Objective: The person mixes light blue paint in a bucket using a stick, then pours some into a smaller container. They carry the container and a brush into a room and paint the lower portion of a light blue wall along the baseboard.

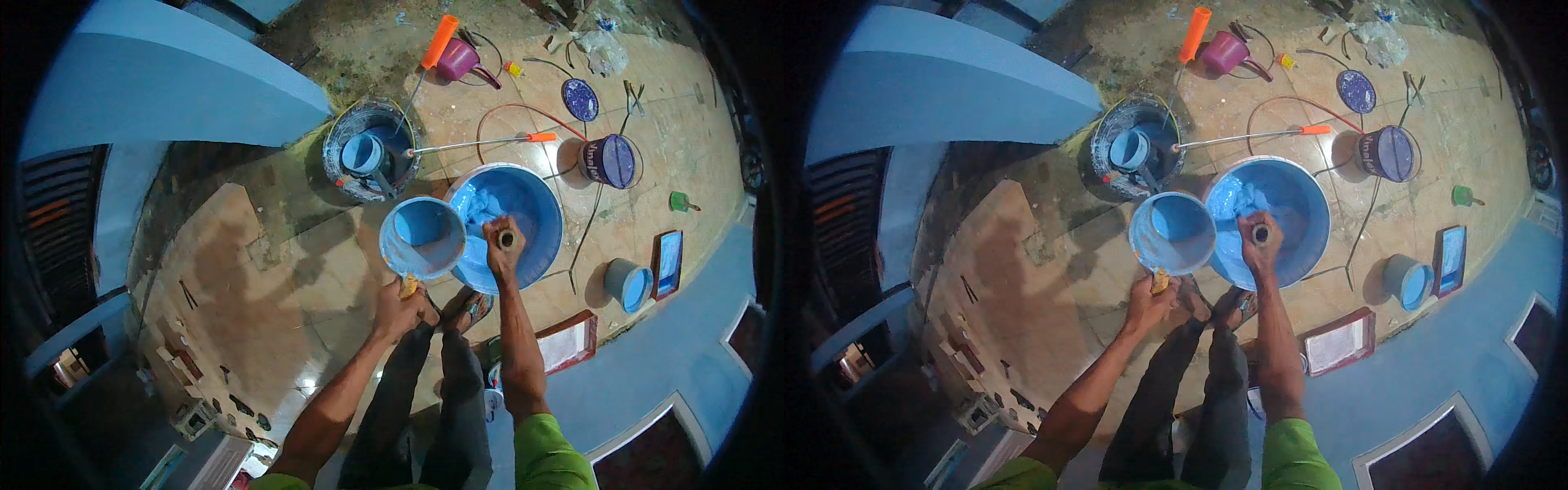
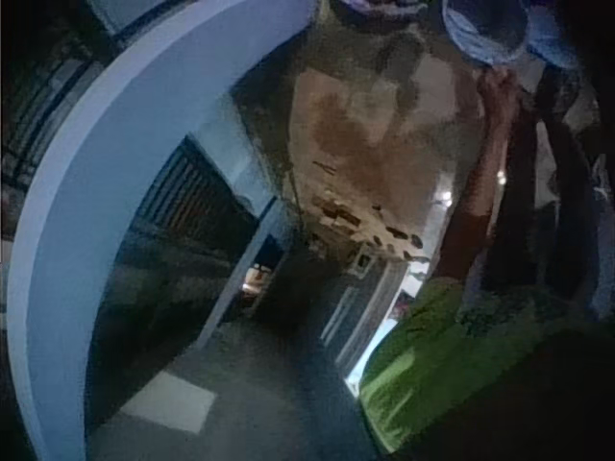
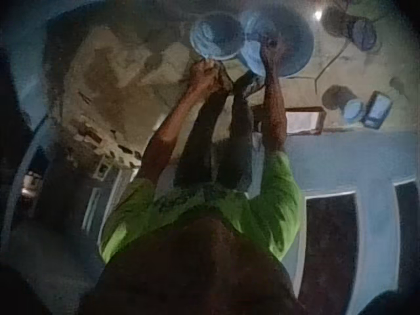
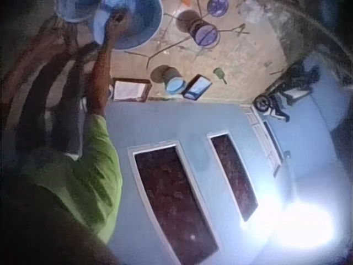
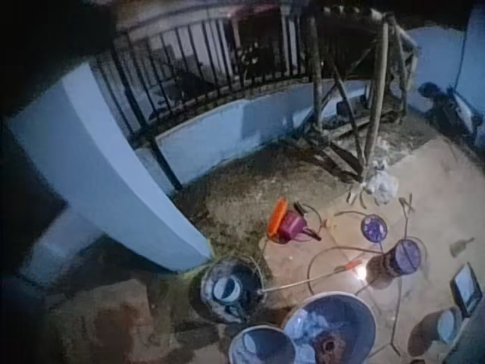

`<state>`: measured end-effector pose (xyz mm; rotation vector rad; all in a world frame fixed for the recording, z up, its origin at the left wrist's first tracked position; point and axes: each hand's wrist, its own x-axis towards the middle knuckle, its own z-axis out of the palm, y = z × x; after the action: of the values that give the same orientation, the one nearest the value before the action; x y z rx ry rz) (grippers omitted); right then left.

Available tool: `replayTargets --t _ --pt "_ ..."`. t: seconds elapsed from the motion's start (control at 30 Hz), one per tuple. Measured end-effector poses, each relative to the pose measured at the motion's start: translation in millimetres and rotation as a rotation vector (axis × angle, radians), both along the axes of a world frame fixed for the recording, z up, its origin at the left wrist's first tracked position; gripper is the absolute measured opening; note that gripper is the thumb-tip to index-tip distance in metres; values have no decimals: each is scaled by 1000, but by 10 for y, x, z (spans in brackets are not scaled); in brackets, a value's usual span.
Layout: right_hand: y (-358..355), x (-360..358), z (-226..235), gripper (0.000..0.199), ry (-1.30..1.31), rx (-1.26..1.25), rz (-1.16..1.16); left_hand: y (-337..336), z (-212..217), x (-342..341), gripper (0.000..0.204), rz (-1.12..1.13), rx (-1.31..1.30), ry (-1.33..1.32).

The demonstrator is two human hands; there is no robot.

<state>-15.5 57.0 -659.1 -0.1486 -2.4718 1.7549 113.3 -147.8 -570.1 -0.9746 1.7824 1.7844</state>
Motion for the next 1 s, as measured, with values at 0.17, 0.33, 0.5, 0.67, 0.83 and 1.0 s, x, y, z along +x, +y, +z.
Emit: replayTargets --t 0.17,0.33,0.5,0.67,0.83,1.0 --pt "481 -192 -30 21 21 78 -373 -32 -249 151 13 -148 -137 56" --pt "352 -726 -134 19 184 -152 -618 65 -379 216 13 -87 -146 144" --pt "-168 -438 -52 14 137 -212 -274 209 -134 267 13 23 -61 7" --pt "200 115 -138 14 54 -106 84 283 -7 411 14 35 -50 20" --pt "506 -216 109 20 113 67 -264 201 -27 491 15 0 -169 151" --pt "376 -655 -185 23 280 -92 -613 5 62 372 15 -74 -123 32"
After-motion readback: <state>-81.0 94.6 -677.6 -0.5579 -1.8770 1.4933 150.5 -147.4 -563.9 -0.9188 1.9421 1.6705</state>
